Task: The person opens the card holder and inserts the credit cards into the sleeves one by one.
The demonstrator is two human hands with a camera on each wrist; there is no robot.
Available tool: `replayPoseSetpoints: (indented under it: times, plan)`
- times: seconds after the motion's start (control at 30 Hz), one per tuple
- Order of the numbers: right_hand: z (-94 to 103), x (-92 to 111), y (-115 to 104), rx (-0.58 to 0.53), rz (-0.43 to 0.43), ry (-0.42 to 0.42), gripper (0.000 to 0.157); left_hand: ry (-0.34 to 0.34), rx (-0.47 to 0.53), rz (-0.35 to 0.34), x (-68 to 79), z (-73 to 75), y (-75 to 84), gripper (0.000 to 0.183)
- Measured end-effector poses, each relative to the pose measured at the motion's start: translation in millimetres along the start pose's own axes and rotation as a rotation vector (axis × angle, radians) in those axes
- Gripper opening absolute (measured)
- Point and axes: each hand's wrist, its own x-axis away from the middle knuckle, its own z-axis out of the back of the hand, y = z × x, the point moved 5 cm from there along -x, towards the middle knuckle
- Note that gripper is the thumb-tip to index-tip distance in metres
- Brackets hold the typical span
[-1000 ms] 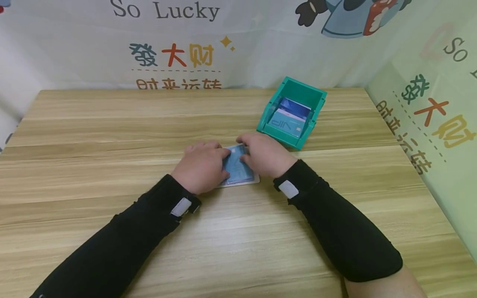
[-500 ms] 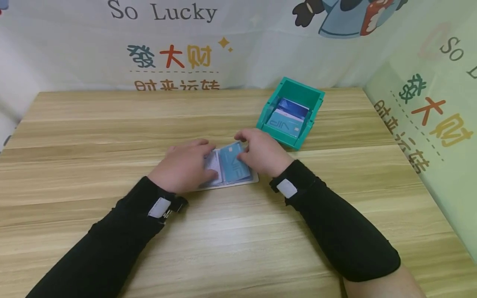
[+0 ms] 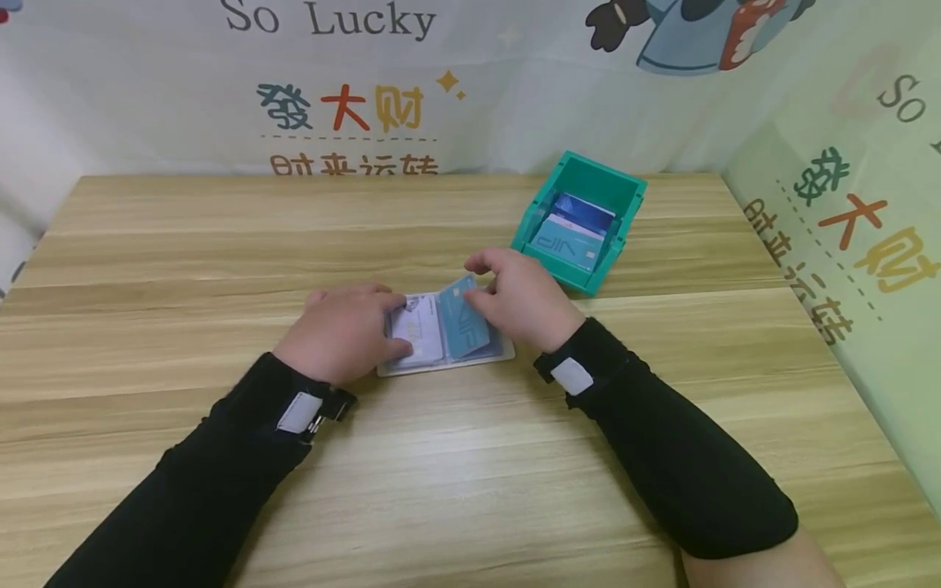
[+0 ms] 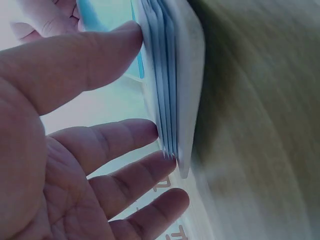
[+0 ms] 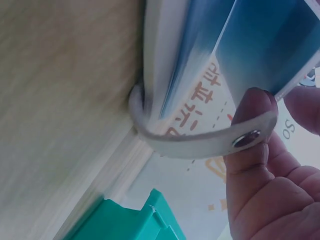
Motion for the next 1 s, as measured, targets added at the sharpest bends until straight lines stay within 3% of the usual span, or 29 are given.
replayPoseSetpoints:
  times: [0.17,0.4,1.0]
  plan:
    - [1.2,2.6,-3.9,-0.023,0.043,0.03,0.031,-0.002,0.0,-0.003,-0.5,-1.7,2.1,0.061]
    - [-1.5,5.2,-12.4,-0.011,0.187,0.037,0.02,-0.004,0.012,-0.005,-1.5,-4.0,3.5,0.061]
    - [-16.6,9.8,-27.5,0.062,0.386,-0.102,0.035,-0.004,0.016,-0.006,-1.3,-5.9,3.2,0.062]
